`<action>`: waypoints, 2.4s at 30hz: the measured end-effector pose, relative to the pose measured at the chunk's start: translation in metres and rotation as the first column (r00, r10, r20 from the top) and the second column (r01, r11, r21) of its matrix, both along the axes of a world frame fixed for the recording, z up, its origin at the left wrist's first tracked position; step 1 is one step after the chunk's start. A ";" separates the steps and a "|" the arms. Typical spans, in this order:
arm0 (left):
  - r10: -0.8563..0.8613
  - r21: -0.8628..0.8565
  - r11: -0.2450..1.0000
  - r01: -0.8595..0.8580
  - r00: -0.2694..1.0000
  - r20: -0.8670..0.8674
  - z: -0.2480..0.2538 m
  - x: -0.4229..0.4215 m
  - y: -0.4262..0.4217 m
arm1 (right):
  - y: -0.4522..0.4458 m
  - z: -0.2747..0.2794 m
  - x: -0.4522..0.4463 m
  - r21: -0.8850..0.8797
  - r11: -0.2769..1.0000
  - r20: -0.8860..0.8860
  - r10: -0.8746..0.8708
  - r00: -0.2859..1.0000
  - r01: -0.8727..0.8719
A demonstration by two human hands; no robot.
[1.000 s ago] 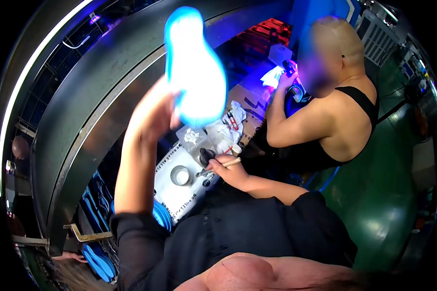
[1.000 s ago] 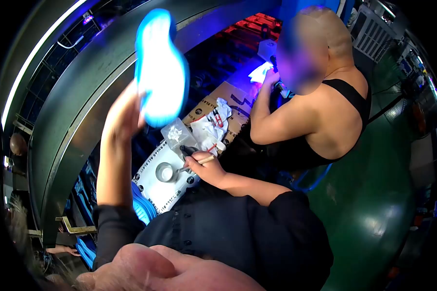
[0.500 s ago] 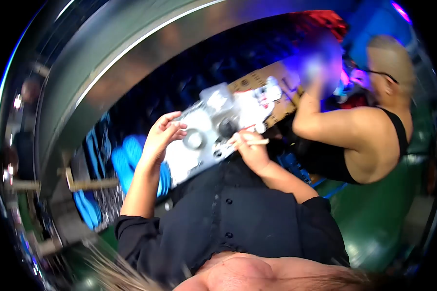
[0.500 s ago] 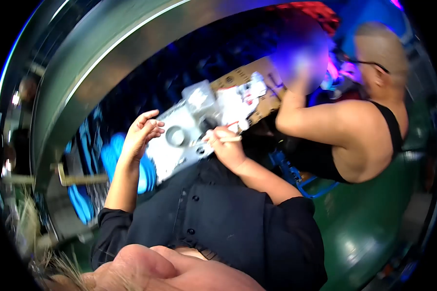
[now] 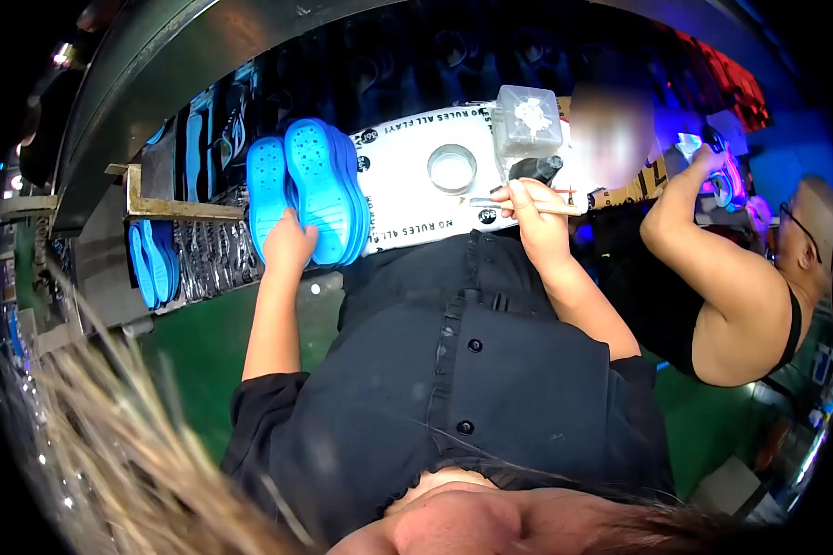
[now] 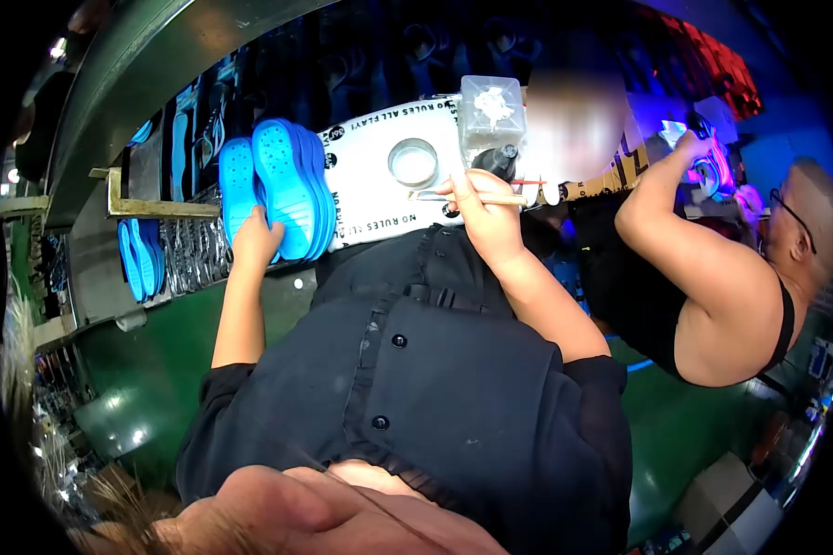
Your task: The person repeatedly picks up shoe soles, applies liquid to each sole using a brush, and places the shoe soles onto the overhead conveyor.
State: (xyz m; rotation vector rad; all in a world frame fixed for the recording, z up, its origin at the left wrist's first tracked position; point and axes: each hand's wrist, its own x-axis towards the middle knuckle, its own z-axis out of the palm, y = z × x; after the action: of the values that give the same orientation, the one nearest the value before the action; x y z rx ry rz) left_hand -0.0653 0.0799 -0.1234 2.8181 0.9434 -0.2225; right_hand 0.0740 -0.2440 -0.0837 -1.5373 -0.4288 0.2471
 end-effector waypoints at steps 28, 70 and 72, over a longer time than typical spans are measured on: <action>0.346 -0.664 0.599 0.447 0.604 0.718 0.039 0.031 -0.108 | 0.028 0.042 -0.016 -0.101 0.987 0.525 0.159 0.836 -0.125; 0.229 -0.409 0.705 0.580 0.360 0.904 0.036 0.040 -0.122 | 0.038 0.028 -0.016 -0.098 0.993 0.712 0.117 0.693 -0.067; 0.246 -0.407 0.713 0.571 0.340 0.908 0.031 0.039 -0.120 | 0.035 0.028 -0.015 -0.127 0.989 0.713 0.142 0.686 -0.073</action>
State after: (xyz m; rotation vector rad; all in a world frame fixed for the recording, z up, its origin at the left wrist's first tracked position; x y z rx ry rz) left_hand -0.0259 -0.0399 -0.0921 1.7353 0.1291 0.8295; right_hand 0.0585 -0.2095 -0.0556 -1.6606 -1.1551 -0.2851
